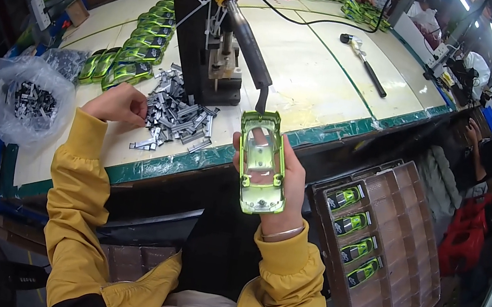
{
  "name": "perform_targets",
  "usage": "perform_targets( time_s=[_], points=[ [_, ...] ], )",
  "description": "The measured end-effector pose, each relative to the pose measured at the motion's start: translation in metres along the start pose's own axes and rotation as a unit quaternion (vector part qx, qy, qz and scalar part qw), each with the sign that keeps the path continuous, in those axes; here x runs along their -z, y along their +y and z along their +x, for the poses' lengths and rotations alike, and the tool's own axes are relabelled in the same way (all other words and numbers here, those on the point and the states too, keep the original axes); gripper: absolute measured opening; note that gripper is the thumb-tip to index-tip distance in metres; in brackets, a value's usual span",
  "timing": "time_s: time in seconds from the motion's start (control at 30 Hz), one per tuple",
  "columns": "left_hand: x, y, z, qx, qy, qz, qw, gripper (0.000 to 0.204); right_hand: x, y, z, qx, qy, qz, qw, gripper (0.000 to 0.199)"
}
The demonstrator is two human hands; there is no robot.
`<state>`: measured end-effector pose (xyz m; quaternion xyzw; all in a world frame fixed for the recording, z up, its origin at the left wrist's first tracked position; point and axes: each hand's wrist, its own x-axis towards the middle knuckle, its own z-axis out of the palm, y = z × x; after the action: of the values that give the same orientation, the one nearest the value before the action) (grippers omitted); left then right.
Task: The person assembles toy car bodies by hand, inserting metal components into plastic toy car shells.
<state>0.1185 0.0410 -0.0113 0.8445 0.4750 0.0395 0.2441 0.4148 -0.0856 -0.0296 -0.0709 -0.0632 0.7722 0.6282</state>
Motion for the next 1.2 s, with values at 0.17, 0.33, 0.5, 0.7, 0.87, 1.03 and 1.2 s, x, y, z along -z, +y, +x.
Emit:
perform_targets(
  time_s=[0.17,0.33,0.5,0.7,0.87,1.03,1.2],
  points=[
    [-0.002,-0.003,-0.002,-0.028,0.038,0.008,0.999,0.013,-0.011,-0.006,0.001,0.0,-0.048,0.021,0.999,0.043],
    [0.003,-0.013,-0.004,-0.092,0.07,-0.032,0.993,0.012,-0.017,-0.004,0.002,-0.025,-0.05,0.048,0.997,0.043],
    [0.007,-0.011,-0.006,-0.062,0.082,-0.079,0.992,0.013,-0.018,-0.005,0.001,-0.032,-0.052,0.056,0.997,0.043],
    [0.007,-0.012,-0.006,-0.032,0.092,-0.089,0.991,0.011,-0.022,-0.006,-0.001,-0.03,-0.039,0.063,0.997,0.041],
    [0.004,-0.018,-0.002,-0.099,0.18,-0.174,0.963,0.013,-0.024,-0.005,-0.002,-0.03,-0.035,0.067,0.997,0.04],
    [0.005,-0.006,-0.001,-0.1,0.197,-0.335,0.916,0.026,-0.028,-0.006,-0.003,-0.034,-0.034,0.071,0.996,0.04],
    [-0.002,-0.012,0.007,-0.088,0.176,-0.342,0.919,0.027,-0.029,-0.006,-0.003,-0.031,-0.026,0.071,0.997,0.039]
  ],
)
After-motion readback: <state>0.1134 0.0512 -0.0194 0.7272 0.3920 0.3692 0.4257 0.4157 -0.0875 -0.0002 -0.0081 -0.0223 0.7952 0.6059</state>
